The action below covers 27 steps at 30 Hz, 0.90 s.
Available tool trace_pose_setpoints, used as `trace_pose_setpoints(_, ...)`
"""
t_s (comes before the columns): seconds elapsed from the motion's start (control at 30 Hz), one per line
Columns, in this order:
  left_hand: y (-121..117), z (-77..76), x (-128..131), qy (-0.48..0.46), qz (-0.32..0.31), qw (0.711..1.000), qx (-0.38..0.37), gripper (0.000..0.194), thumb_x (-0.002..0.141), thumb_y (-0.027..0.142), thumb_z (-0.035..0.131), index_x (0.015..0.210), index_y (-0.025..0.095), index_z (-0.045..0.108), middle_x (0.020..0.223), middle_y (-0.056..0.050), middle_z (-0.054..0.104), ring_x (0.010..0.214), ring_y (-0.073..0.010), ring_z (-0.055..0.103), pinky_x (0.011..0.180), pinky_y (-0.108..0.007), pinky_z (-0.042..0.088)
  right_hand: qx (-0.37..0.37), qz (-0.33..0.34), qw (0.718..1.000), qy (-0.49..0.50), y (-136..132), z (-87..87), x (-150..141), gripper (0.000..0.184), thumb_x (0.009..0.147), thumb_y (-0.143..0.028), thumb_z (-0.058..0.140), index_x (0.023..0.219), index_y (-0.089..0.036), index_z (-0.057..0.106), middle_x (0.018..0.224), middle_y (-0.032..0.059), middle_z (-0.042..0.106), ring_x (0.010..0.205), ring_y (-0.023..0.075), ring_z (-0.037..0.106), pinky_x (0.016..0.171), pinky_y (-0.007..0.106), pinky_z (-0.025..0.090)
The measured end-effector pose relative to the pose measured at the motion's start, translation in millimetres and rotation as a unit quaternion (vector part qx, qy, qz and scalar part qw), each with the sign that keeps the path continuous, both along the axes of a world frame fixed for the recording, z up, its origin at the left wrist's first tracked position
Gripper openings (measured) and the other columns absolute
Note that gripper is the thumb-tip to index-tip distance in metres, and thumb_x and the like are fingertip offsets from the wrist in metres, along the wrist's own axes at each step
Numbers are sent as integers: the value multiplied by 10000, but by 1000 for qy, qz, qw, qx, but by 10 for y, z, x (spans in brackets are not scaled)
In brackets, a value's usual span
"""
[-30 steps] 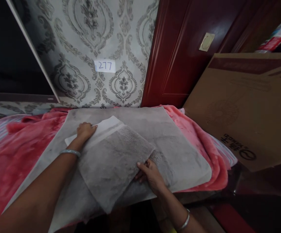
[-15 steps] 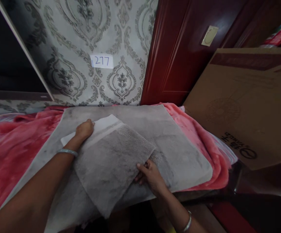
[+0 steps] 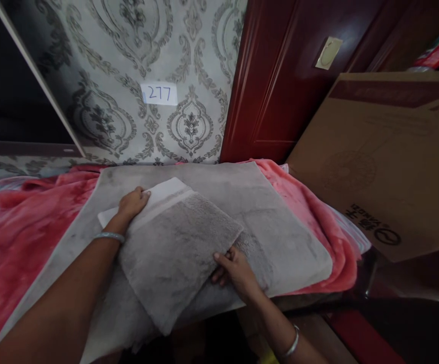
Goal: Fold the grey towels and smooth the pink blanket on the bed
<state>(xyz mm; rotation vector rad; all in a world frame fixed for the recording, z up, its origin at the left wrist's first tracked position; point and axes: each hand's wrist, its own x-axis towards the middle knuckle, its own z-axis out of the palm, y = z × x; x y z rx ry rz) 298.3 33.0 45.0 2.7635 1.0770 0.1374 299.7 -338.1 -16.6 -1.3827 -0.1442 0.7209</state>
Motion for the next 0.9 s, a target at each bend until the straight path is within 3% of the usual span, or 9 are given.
trace_pose_setpoints(0.07,-42,37,-18,-22,-5,1000,20,563,952,422,335,1379,109,526,1350,-204,622,1239,-343,581,994,-426,469,9,1,1000,0,-8,21,0,695,606,-628,800,1047,-207,467,797,13,687,427,152,642,309,183,396)
trace_pose_setpoints(0.17,-272,126,-62,-69,-48,991,100,598,930,386,392,1438,83,481,1477,-226,503,1356,-377,464,1087,-498,396,26,-2,1000,16,-28,70,14,699,687,-645,739,1155,-213,452,1040,114,715,463,143,664,326,192,433)
trace_pose_setpoints(0.3,-985,154,-262,-89,-230,963,114,595,934,391,447,1457,110,480,1574,-193,406,1482,-343,314,1201,-502,267,32,-32,999,29,-32,89,36,641,715,-582,734,1167,-239,435,1239,151,661,460,127,663,308,186,417)
trace_pose_setpoints(0.43,-1869,-90,-617,-70,-430,899,52,621,954,447,477,1541,270,377,1636,-87,339,1529,-295,235,1232,-547,195,38,-42,998,21,-11,90,33,576,711,-508,736,1117,-247,421,1043,65,711,433,126,646,311,176,414)
trace_pose_setpoints(0.53,-2272,-322,-826,-58,-456,887,42,727,912,498,560,1565,275,330,1657,-116,278,1539,-347,185,1212,-621,185,46,-44,998,16,0,110,29,584,704,-461,734,1138,-254,403,925,10,710,409,123,626,317,177,417)
trace_pose_setpoints(0.67,-2373,-455,-893,-59,-440,894,57,744,913,455,571,1580,273,296,1661,-132,260,1541,-353,175,1212,-643,149,50,-50,997,3,-86,87,41,659,712,-400,701,1266,-247,378,896,0,696,436,135,630,354,206,447)
trace_pose_setpoints(0.77,-2329,-413,-870,-54,-440,895,49,732,915,460,568,1578,299,304,1668,-110,247,1545,-337,166,1219,-622,152,11,-115,986,-118,-243,58,78,749,768,-385,632,1433,-251,314,1002,39,688,567,149,668,461,254,520)
trace_pose_setpoints(0.83,-2302,-331,-863,-42,-450,892,25,722,914,505,564,1567,307,329,1662,-103,268,1542,-332,186,1219,-618,165,-40,-158,948,-273,-332,103,132,703,823,-369,570,1476,-235,346,1154,98,666,799,194,698,661,339,590)
trace_pose_setpoints(0.9,-2279,-229,-870,-43,-447,894,-7,658,946,526,505,1546,286,378,1642,-112,317,1527,-312,245,1218,-593,202,-90,-148,887,-429,-350,223,212,572,883,-352,499,1436,-210,468,1283,142,625,1089,252,642,923,437,550)
